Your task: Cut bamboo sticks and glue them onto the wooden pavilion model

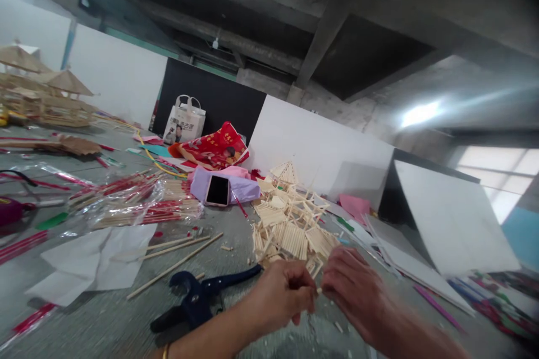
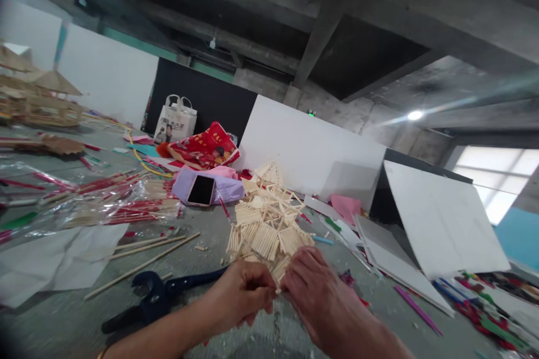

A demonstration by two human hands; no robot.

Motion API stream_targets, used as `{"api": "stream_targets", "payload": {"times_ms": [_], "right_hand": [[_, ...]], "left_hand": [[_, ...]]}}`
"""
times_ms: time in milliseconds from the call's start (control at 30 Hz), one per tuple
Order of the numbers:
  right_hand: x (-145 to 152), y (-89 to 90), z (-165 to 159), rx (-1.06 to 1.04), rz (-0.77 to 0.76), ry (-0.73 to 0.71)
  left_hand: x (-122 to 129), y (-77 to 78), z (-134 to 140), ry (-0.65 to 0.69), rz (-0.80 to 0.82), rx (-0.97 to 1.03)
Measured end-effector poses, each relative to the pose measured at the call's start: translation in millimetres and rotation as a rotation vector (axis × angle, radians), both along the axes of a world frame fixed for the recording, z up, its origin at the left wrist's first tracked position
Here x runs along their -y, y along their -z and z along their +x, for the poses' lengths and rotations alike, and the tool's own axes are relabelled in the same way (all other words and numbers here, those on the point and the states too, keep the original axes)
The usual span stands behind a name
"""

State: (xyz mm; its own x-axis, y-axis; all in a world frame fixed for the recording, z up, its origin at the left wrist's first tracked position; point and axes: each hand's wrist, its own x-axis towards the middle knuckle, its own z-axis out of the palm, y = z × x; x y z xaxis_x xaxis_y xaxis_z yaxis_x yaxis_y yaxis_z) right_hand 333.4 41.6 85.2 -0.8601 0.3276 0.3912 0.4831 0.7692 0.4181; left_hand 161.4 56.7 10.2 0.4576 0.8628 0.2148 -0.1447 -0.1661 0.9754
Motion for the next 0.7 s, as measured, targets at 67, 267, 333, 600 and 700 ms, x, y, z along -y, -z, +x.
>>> {"api": "stream_targets", "payload": {"times_ms": [67, 267, 333, 600, 700], "right_hand": [[9.2, 2.4, -1.7, -0.077, -0.132, 0.061], [31.8, 13.2, -25.0, -0.783, -0.84, 0.177], [36.1, 18.9, -38.9, -1.052, -1.092, 0.079], [36.6, 59.0, -83.6, -1.452, -1.574, -0.25], [36.1, 69.1, -88.8, -1.493, -1.622, -0.271]], "left_hand": [[3.4, -2.9, -3.8, -0.032, 0.064, -0.051], [27.8, -25.8, -13.1, -0.145, 0.036, 0.019], [38.9, -29.4, -15.9, -0.228, 0.002, 0.059], [72.5, -16.6, -28.7, -0.138, -0.412, 0.549], [77.5, -12.4, -29.9, -0.075, -0.511, 0.664]]}}
